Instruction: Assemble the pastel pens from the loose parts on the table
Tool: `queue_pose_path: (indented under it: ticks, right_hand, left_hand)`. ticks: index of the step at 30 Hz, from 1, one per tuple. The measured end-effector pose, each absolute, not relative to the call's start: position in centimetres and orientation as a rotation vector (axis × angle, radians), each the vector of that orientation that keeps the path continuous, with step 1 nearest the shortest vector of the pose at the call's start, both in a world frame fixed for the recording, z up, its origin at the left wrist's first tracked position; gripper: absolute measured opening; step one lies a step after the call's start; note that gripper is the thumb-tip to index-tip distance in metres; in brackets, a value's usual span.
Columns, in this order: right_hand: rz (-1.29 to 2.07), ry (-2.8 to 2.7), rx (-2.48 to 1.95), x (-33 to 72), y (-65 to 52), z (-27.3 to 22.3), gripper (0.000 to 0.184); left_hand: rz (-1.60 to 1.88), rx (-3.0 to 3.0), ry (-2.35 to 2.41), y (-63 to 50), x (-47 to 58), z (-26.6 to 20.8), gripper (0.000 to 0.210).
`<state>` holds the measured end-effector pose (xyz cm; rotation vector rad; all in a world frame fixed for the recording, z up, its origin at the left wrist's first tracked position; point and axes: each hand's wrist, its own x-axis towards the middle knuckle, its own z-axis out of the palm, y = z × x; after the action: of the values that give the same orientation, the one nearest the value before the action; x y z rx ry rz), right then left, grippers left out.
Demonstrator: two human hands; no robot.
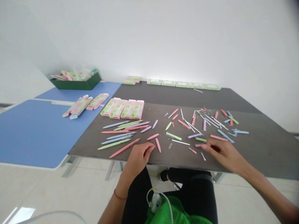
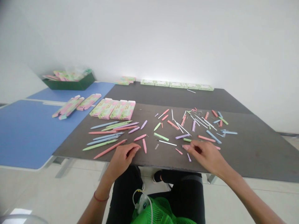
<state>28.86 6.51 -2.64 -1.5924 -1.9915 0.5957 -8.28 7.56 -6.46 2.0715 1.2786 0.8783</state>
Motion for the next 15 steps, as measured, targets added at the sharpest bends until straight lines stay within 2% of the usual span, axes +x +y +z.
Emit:
queue_pose_path:
  ticks: [3, 6, 11, 15]
  right_hand:
    - [0.304, -2.185, -1.532, 25.9, 9.1, -0.2, 0.033]
    - [0.22, -2.363, -1.408, 22.6, 12.2, -0.4, 0.019]
    - [0.294, -2.593, -1.349, 19.6, 16.5, -2.8, 0.01]
    - [0.336, -2.632, -1.369, 19.5, 17.8, -3.3, 0.015]
  left_hand:
    - [0.886, 2.069, 1.28, 7.6, -8.3, -6.3, 0.028]
    - [0.886, 2.071, 1.274, 7.7, -8.4, -6.4, 0.027]
    - [0.905, 2.07, 1.263, 7.9, -8.6, -6.7, 0.026]
    - [0.911, 2.073, 1.25, 8.0, -8.7, -6.7, 0.026]
